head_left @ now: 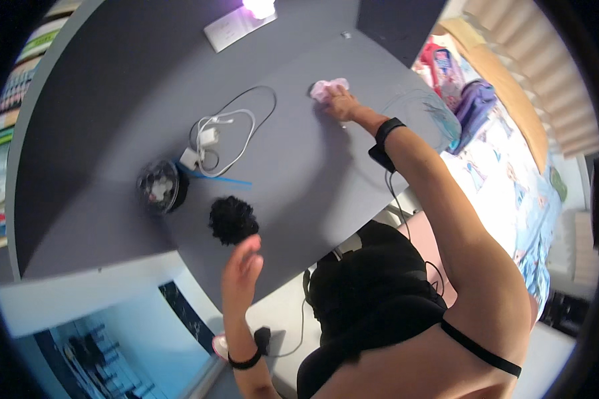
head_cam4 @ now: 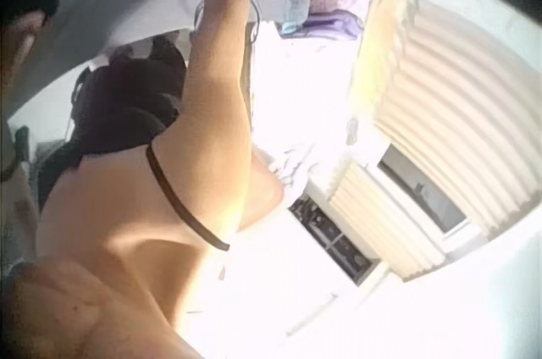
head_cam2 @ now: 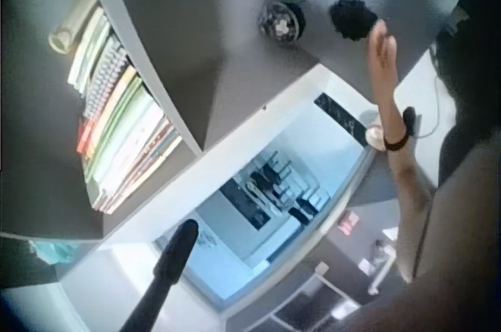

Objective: The person organizes various items on a desk, connects a disco light to a power adapter, and puts a book and a pencil container into a backpack on a bed.

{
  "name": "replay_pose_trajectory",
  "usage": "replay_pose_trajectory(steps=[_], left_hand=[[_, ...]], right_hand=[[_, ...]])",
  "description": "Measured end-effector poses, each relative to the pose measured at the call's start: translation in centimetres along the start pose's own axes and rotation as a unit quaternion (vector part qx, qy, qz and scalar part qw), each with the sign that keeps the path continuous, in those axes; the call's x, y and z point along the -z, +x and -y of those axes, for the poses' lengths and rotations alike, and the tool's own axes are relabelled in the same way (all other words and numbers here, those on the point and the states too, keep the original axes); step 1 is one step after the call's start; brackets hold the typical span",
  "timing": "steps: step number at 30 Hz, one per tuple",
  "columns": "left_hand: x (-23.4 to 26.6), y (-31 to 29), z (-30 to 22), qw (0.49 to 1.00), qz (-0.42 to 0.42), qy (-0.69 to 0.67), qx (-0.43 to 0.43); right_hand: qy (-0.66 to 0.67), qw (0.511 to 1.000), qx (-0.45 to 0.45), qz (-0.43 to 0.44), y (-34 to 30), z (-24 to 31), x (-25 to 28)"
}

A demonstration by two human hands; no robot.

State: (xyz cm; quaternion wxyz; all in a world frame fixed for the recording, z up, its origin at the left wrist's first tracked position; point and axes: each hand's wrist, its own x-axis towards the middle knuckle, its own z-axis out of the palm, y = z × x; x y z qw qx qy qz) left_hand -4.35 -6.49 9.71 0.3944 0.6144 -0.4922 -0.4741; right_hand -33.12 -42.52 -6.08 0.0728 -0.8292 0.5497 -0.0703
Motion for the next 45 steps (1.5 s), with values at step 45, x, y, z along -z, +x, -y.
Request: replay_pose_trajectory(steps=[45], left_hand=[[10.3,8.9,11.9,0.873,-0.292,0.390,0.018]], right_hand=[[0.426,0.892,-0.127,0.086,-23.2,1.6,11.6]])
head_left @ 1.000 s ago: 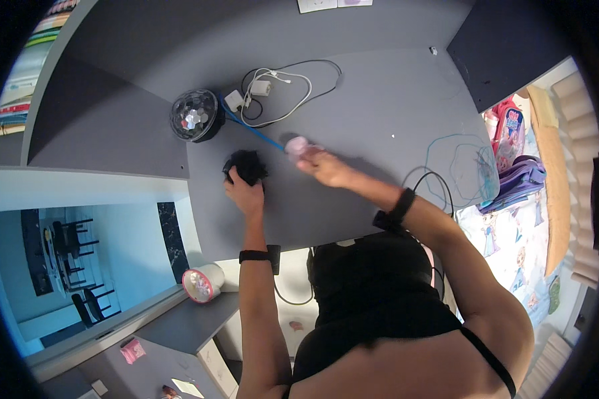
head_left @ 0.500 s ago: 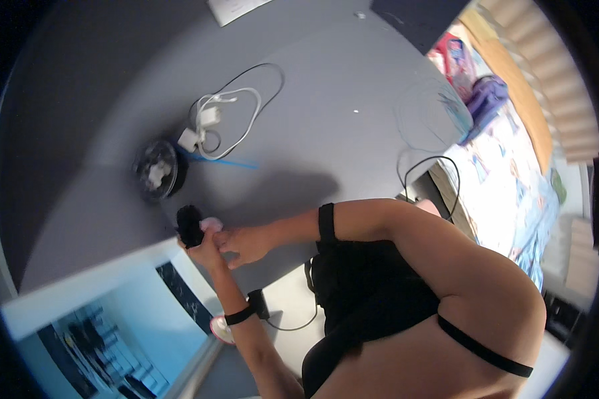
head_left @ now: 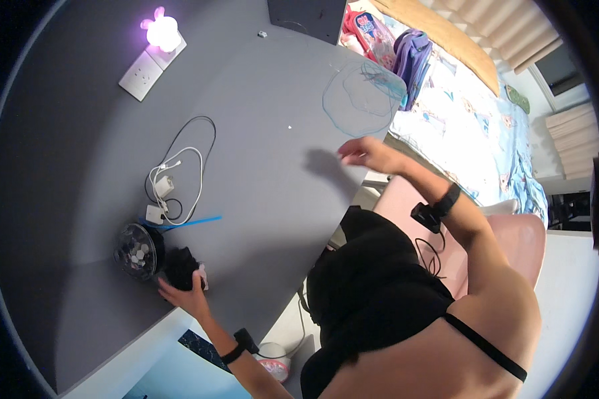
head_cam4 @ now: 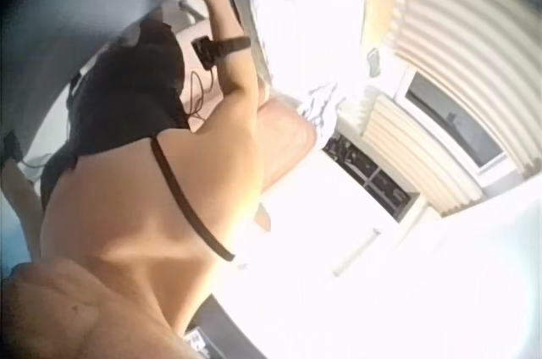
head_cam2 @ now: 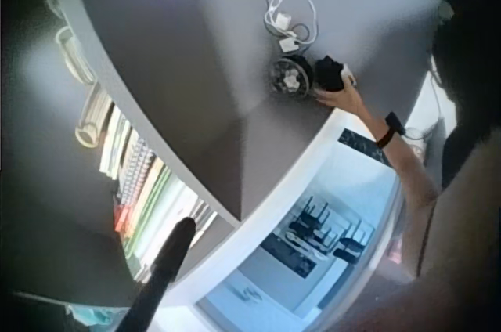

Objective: The person organizes various items on a desk, connects a disco light to a power adapter, and puts a book and a pencil container into a backpack on a bed.

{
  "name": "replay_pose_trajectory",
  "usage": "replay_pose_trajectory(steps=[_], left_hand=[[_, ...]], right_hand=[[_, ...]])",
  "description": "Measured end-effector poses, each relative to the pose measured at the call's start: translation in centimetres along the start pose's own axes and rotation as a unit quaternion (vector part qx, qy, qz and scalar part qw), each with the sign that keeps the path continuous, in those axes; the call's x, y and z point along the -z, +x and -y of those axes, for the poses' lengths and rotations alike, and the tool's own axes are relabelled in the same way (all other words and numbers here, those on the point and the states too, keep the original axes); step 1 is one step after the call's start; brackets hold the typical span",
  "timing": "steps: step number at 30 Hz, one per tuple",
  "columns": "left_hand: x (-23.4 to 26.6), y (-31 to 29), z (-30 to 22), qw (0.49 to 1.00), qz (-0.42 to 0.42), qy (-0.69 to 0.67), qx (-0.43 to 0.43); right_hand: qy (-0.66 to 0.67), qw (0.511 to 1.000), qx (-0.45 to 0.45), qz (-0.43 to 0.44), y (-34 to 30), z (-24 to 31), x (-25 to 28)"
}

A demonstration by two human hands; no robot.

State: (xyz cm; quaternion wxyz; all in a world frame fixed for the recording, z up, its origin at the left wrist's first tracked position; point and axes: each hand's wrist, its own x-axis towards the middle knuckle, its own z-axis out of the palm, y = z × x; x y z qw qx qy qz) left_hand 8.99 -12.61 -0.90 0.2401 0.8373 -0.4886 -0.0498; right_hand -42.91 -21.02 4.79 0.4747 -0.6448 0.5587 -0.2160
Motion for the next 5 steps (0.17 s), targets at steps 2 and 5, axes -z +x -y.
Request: replay_pose_trajectory(steps=[2,5], left_hand=[[1.1,-0.8,0.6,0.998,-0.047,-0.033,-0.006],[1.4,-2.3,3.3,0.991,-0.101,-0.075,-0.038]], right_hand=[[0.010,0.992,-0.090,-0.086,0.1,-2.5,3.1],[-0.006,0.979,-0.105,-0.174,3.8,-6.6,6.9]])
